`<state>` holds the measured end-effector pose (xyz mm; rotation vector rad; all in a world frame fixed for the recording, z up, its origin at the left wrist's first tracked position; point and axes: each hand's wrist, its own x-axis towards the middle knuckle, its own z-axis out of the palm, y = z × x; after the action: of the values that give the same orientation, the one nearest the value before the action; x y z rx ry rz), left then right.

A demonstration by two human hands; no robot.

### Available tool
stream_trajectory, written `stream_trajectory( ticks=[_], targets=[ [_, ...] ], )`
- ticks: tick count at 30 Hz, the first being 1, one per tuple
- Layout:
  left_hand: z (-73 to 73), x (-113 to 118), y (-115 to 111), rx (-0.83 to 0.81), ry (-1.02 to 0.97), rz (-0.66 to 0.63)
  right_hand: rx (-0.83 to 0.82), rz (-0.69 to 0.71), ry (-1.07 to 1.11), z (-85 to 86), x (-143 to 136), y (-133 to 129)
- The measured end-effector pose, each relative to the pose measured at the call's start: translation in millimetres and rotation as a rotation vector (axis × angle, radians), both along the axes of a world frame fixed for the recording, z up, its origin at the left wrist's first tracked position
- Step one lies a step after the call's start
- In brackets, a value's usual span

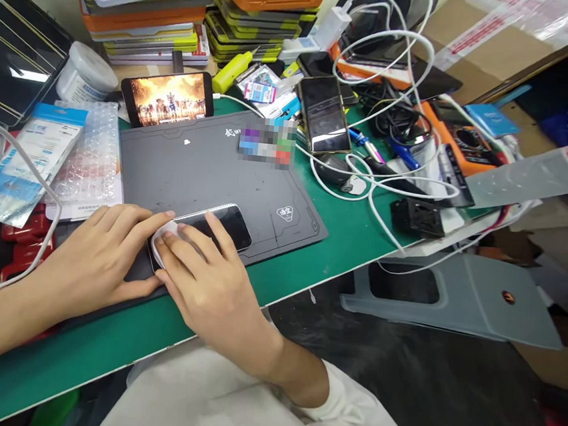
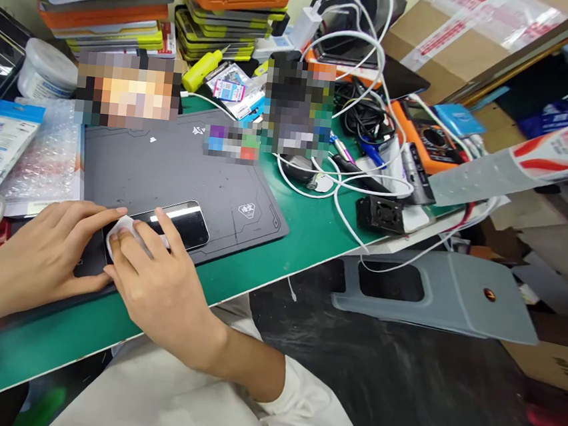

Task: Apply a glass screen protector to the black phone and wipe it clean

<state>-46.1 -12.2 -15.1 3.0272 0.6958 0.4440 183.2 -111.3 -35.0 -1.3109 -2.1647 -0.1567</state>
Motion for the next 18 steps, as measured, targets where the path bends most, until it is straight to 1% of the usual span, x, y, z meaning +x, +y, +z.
stream_trajectory(
  ticks=[5,11,13,15,17,18],
  targets=[
    [-2.0,-0.8,1.4,-0.012,0.010,0.010,-0.018,-0.079,-0.008,0.9,9.1,8.1],
    [-0.9,0.9,-0.1,-0.009,0.012,0.010,-0.015,-0.221,0.015,-3.5,43.5,3.4],
    [-0.4,1.6,-0.8,-0.007,0.006,0.010,0.002,-0.261,0.015,-5.2,49.7,3.5],
    [-0.1,2.0,-1.2,-0.009,0.013,0.011,0.008,-0.292,0.012,-5.9,47.6,4.8],
    [-0.1,2.1,-1.4,-0.019,0.018,0.011,-0.007,-0.301,0.014,-5.4,36.6,6.0],
    [-0.4,1.9,-1.5,-0.025,0.015,0.010,-0.016,-0.284,0.020,-4.8,28.5,6.1]
  ],
)
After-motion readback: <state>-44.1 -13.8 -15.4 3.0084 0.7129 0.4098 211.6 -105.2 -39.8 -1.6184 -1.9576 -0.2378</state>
